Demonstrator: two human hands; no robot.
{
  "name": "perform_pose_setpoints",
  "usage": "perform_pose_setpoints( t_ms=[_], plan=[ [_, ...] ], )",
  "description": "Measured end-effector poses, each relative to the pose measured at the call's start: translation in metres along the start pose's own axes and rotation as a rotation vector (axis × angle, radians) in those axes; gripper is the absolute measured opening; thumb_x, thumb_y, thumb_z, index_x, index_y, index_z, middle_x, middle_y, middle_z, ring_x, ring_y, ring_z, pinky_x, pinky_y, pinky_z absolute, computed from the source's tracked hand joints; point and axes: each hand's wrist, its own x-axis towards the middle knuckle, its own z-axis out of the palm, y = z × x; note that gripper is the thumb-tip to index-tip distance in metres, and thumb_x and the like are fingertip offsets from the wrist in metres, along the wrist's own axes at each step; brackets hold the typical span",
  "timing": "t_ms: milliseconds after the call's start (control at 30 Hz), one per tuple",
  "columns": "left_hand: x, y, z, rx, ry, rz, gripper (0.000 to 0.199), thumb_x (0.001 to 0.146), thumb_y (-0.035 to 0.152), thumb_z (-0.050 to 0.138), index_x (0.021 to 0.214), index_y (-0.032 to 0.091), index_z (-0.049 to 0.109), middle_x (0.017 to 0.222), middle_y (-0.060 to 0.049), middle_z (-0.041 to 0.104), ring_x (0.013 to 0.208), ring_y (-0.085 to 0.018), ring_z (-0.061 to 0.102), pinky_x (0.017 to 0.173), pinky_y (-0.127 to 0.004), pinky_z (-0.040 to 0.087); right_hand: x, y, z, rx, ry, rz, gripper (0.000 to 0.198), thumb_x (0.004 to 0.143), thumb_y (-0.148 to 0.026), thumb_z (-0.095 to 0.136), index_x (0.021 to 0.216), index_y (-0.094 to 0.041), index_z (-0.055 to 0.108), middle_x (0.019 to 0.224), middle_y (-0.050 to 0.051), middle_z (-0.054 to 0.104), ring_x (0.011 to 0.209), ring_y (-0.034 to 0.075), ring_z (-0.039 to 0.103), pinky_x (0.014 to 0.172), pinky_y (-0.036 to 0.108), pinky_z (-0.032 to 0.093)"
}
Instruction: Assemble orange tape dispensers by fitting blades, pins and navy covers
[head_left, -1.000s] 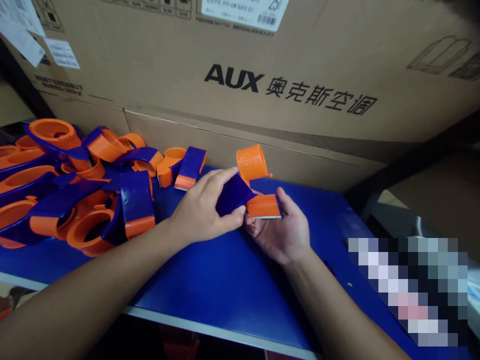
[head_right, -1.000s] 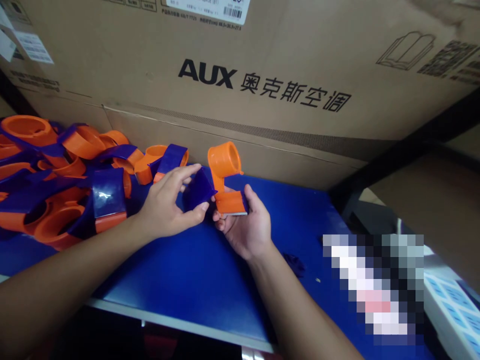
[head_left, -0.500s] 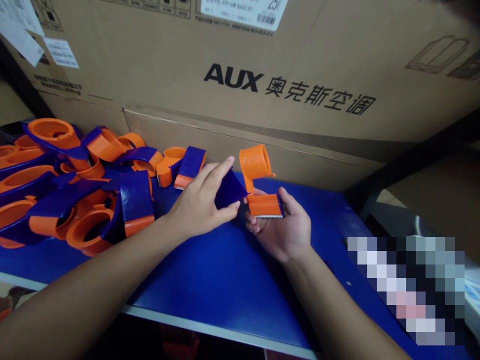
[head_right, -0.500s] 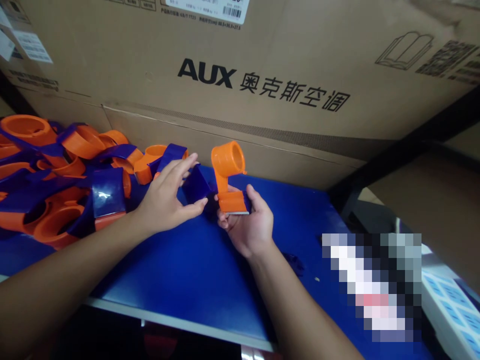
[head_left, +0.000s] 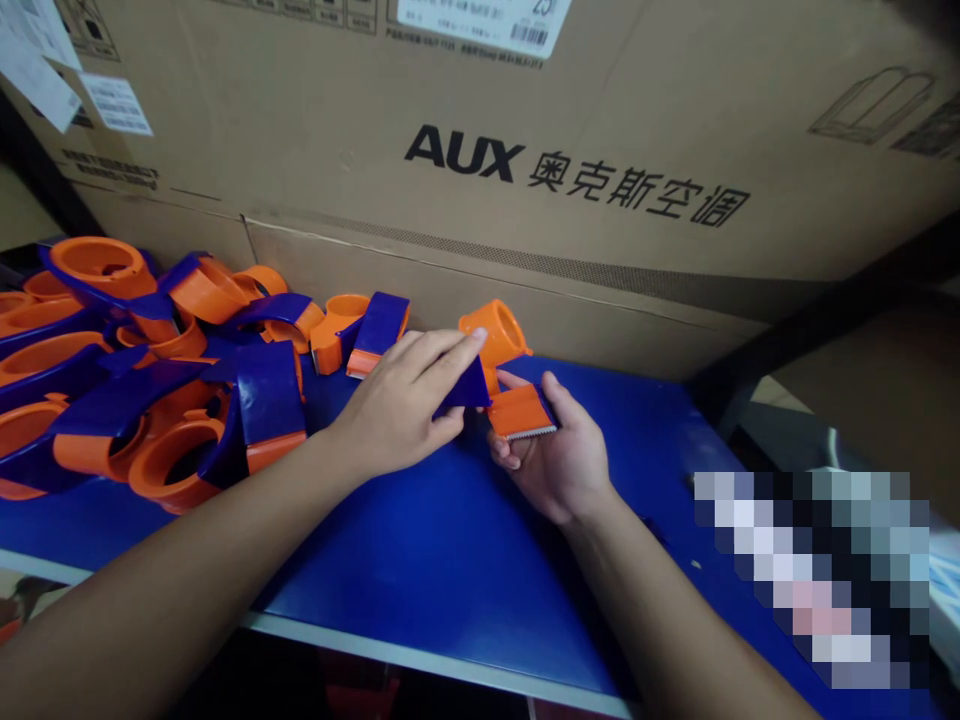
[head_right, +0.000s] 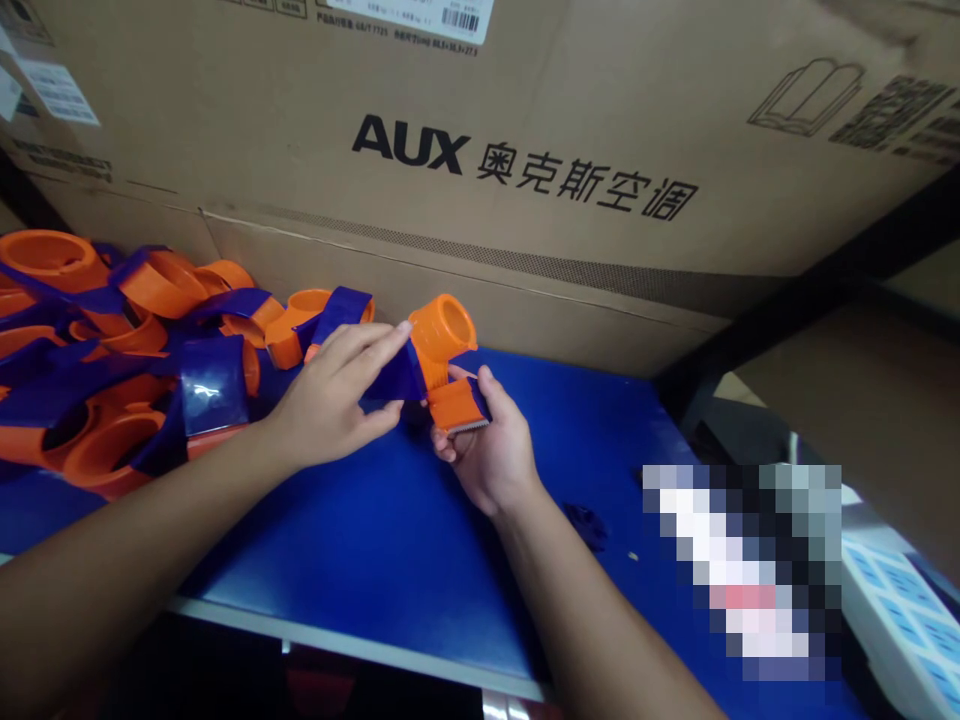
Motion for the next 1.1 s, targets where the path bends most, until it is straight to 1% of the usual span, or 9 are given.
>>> perform_pose_setpoints(
  t_ms=[100, 200, 300, 433, 533, 767, 900, 1000, 1100],
  plan=[
    [0.001, -0.002, -0.002, 0.007, -0.072, 0.077, 0.072, 0.089, 0.011, 0.060, 0.158, 0.022, 0.042, 0.145, -0.013, 0.061, 0.129, -0.029, 0.059, 0.113, -0.051, 0.048, -0.001, 0.002, 0.001, -0.055, 0.016, 0.005, 0.052, 0.090, -0.060, 0.064, 0.126, -0.023, 0.059, 0.066, 0.000, 0.068, 0.039, 0.015, 0.053, 0.035, 0.023, 0.030],
    [0.003, -0.003, -0.006, -0.016, -0.165, 0.133, 0.071, 0.091, 0.008, 0.055, 0.158, 0.027, 0.043, 0.147, -0.010, 0.062, 0.130, -0.028, 0.058, 0.112, -0.050, 0.048, -0.002, 0.006, 0.001, -0.139, -0.025, 0.018, 0.052, 0.089, -0.063, 0.064, 0.122, -0.022, 0.060, 0.058, -0.003, 0.062, 0.037, 0.014, 0.051, 0.032, 0.022, 0.027],
    [0.004, -0.003, -0.009, -0.025, -0.222, 0.153, 0.076, 0.092, 0.008, 0.055, 0.163, 0.029, 0.036, 0.145, -0.008, 0.064, 0.130, -0.027, 0.057, 0.111, -0.049, 0.047, -0.003, 0.010, 0.000, -0.219, -0.033, 0.003, 0.049, 0.090, -0.065, 0.061, 0.114, -0.022, 0.062, 0.054, -0.004, 0.058, 0.035, 0.013, 0.049, 0.031, 0.022, 0.026],
    [0.004, -0.003, -0.010, 0.001, -0.206, 0.183, 0.084, 0.094, 0.009, 0.054, 0.168, 0.033, 0.021, 0.136, -0.007, 0.068, 0.125, -0.025, 0.059, 0.106, -0.045, 0.049, -0.003, 0.012, -0.002, -0.313, 0.003, -0.057, 0.050, 0.090, -0.067, 0.061, 0.113, -0.023, 0.064, 0.055, -0.004, 0.058, 0.035, 0.012, 0.050, 0.031, 0.021, 0.027],
    [0.004, -0.002, -0.010, 0.024, -0.219, 0.193, 0.087, 0.095, 0.009, 0.054, 0.169, 0.036, 0.015, 0.134, -0.007, 0.068, 0.125, -0.025, 0.059, 0.105, -0.045, 0.049, -0.004, 0.011, -0.003, -0.343, 0.004, -0.063, 0.052, 0.089, -0.069, 0.060, 0.112, -0.023, 0.065, 0.056, -0.005, 0.059, 0.036, 0.012, 0.050, 0.032, 0.021, 0.028],
    [0.005, -0.001, -0.011, 0.038, -0.227, 0.187, 0.090, 0.095, 0.008, 0.054, 0.170, 0.037, 0.012, 0.127, -0.007, 0.068, 0.124, -0.025, 0.060, 0.107, -0.047, 0.049, -0.005, 0.012, -0.002, -0.264, -0.020, -0.016, 0.045, 0.086, -0.066, 0.066, 0.100, -0.023, 0.063, 0.056, -0.004, 0.057, 0.037, 0.012, 0.051, 0.032, 0.021, 0.027],
    [0.006, -0.004, -0.013, 0.018, -0.269, 0.195, 0.091, 0.094, 0.005, 0.052, 0.170, 0.035, 0.011, 0.129, -0.007, 0.069, 0.130, -0.025, 0.058, 0.110, -0.047, 0.049, -0.005, 0.010, 0.000, -0.170, -0.047, 0.083, 0.040, 0.086, -0.061, 0.066, 0.090, -0.022, 0.062, 0.051, -0.003, 0.055, 0.036, 0.012, 0.049, 0.031, 0.022, 0.027],
    [0.008, -0.003, -0.016, 0.011, -0.309, 0.199, 0.086, 0.094, 0.005, 0.050, 0.170, 0.030, 0.016, 0.131, -0.008, 0.070, 0.133, -0.025, 0.056, 0.113, -0.048, 0.046, -0.005, 0.009, 0.001, -0.160, -0.038, 0.140, 0.043, 0.086, -0.063, 0.066, 0.082, -0.021, 0.061, 0.050, -0.002, 0.055, 0.035, 0.012, 0.048, 0.030, 0.021, 0.026],
    [0.009, -0.001, -0.018, 0.008, -0.340, 0.181, 0.080, 0.095, 0.007, 0.050, 0.168, 0.027, 0.024, 0.130, -0.009, 0.072, 0.133, -0.026, 0.056, 0.115, -0.050, 0.045, -0.006, 0.007, 0.002, -0.152, -0.028, 0.191, 0.045, 0.085, -0.064, 0.065, 0.081, -0.020, 0.060, 0.049, -0.001, 0.055, 0.034, 0.011, 0.047, 0.029, 0.019, 0.026]
  ],
)
